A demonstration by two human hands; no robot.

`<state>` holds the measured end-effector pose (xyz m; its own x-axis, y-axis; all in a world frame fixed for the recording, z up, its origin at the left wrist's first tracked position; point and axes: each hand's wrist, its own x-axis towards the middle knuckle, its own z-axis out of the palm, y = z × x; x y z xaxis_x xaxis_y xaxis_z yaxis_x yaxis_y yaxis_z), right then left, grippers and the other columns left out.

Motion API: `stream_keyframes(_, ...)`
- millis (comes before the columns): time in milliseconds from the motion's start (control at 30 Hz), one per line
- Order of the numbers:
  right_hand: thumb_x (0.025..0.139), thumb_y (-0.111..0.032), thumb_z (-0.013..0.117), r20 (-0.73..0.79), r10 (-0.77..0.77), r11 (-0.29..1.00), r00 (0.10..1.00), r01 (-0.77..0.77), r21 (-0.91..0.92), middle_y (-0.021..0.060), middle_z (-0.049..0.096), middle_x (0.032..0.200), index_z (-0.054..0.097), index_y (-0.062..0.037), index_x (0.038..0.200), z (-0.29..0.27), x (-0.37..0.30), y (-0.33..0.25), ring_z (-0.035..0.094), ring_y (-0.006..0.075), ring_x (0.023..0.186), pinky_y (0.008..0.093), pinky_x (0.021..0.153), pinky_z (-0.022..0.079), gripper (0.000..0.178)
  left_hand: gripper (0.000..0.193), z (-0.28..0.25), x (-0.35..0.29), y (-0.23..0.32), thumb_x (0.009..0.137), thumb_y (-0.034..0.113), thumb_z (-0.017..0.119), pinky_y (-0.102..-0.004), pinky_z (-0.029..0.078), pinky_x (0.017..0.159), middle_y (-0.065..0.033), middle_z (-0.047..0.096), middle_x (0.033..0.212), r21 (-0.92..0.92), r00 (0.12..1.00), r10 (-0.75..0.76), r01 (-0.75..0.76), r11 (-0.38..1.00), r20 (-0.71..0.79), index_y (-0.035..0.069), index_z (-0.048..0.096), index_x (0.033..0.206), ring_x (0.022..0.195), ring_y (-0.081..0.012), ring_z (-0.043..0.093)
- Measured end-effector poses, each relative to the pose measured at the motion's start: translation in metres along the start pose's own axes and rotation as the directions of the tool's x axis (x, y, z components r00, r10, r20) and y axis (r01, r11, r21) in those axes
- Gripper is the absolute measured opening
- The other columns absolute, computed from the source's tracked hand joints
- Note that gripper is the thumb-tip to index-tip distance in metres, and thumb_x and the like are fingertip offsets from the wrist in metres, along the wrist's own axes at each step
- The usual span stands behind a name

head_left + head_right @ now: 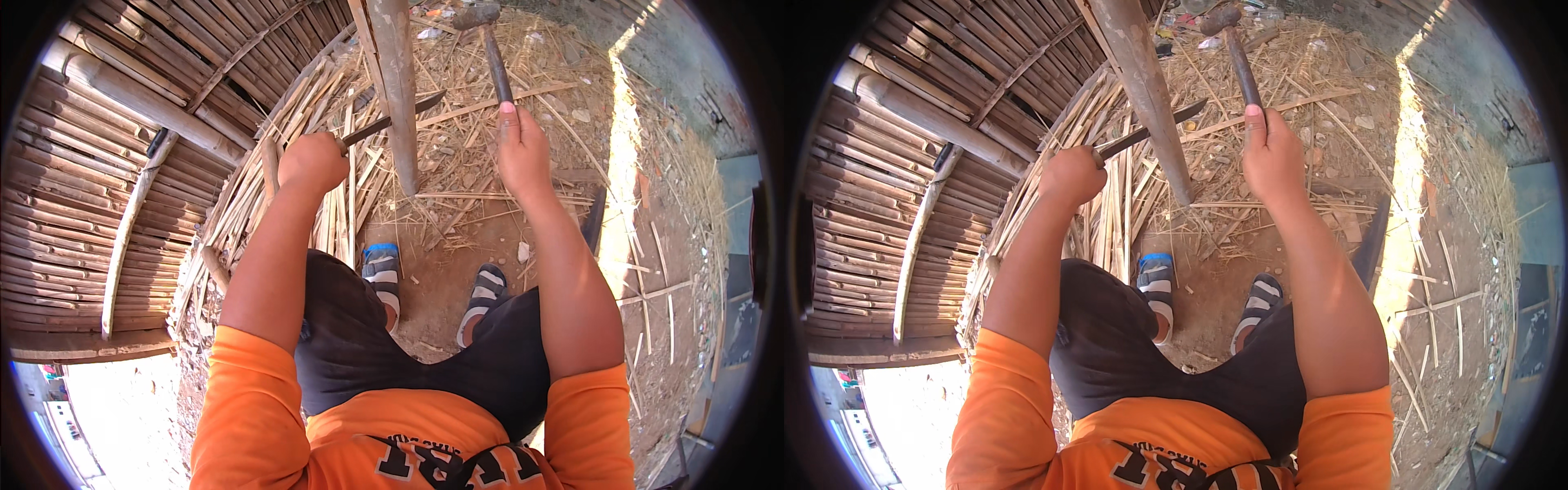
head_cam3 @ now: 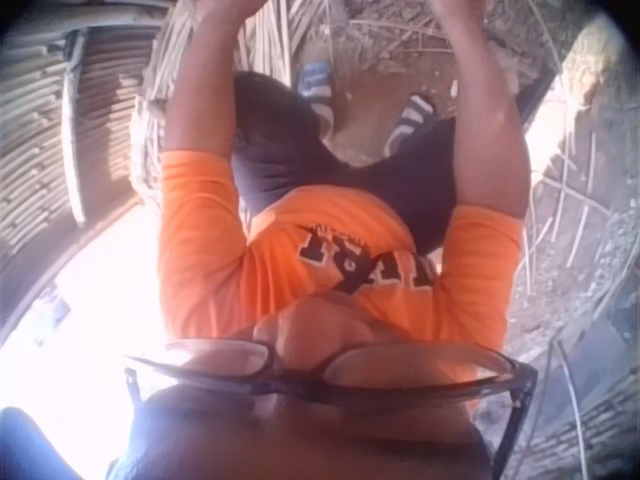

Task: The person uses a hammer and a metal rod to split or shape pieces of bamboo on a dirt floor.

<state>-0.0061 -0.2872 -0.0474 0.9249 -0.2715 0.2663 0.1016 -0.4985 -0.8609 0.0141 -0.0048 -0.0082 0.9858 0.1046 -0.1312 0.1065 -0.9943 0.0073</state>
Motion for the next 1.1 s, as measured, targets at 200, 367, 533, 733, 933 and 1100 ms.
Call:
stream_keyframes(200,0.108,-0.046,0.045,0.25,0.166,0.929,0.954,-0.066,-0.365,0.0234,0.067,0.076,0.062,0.0006,0.099,0.026,-0.018,0.044,0.067,0.0456,0.08,0.0532,0.073,0.05,0.051,0.029,0.005,0.014,0.0,0.087,0.025,0.063,-0.0466,0.056,0.096,-0.0175,0.075,0.112,-0.014,1.0,-0.029,0.03,0.999,0.001,0.012,0.076,0.109,0.107,-0.0367,0.07)
stream_keyframes(367,0.109,-0.047,0.043,0.112,0.12,0.988,0.986,-0.107,-0.115,0.0235,0.067,0.078,0.064,0.0001,0.099,0.02,-0.008,0.008,0.066,0.0449,0.078,0.0529,0.073,0.049,0.053,0.03,0.013,0.019,-0.017,0.086,0.024,0.063,-0.0455,0.054,0.098,-0.0178,0.075,0.112,0.012,1.0,-0.025,0.025,1.0,0.003,0.012,0.077,0.109,0.109,-0.035,0.07)
stream_keyframes(533,0.109,-0.045,0.043,-0.109,-0.053,0.992,0.993,0.065,0.111,0.022,0.067,0.077,0.065,-0.0001,0.101,0.017,-0.002,0.007,0.065,0.0432,0.074,0.0509,0.07,0.049,0.051,0.03,0.011,0.009,-0.004,0.087,0.025,0.062,-0.0439,0.053,0.1,-0.0178,0.075,0.112,-0.031,1.0,-0.01,0.01,0.999,0.002,0.01,0.077,0.109,0.109,-0.0337,0.07)
stream_keyframes(733,0.11,-0.042,0.043,0.178,0.174,0.963,0.969,-0.129,-0.236,0.0201,0.066,0.074,0.064,-0.0001,0.102,0.023,-0.015,0.035,0.064,0.0391,0.069,0.0473,0.066,0.048,0.047,0.029,0.026,0.019,0.003,0.088,0.025,0.065,-0.0443,0.058,0.093,-0.0159,0.075,0.113,-0.003,0.999,0.025,-0.025,1.0,0.025,0.012,0.077,0.111,0.106,-0.0333,0.072)
stream_keyframes(933,0.109,-0.046,0.043,-0.095,-0.05,0.997,0.994,0.055,0.051,0.0203,0.065,0.072,0.064,0.0001,0.1,-0.001,-0.003,-0.01,0.067,0.0396,0.074,0.0485,0.069,0.05,0.051,0.026,0.012,0.006,0.0,0.089,0.025,0.063,-0.0444,0.058,0.091,-0.0163,0.075,0.111,0.05,0.998,0.057,-0.058,0.997,0.015,0.012,0.078,0.107,0.105,-0.0334,0.072)
stream_keyframes(1100,0.109,-0.046,0.041,0.165,0.063,0.931,0.984,0.001,-0.365,0.0187,0.064,0.07,0.061,-0.0003,0.092,0.022,-0.015,0.044,0.065,0.0391,0.068,0.0498,0.065,0.049,0.052,0.03,0.011,0.016,0.006,0.089,0.025,0.06,-0.0475,0.047,0.105,-0.0158,0.075,0.109,0.031,0.998,0.046,-0.047,0.998,0.031,0.01,0.075,0.11,0.106,-0.0334,0.071)
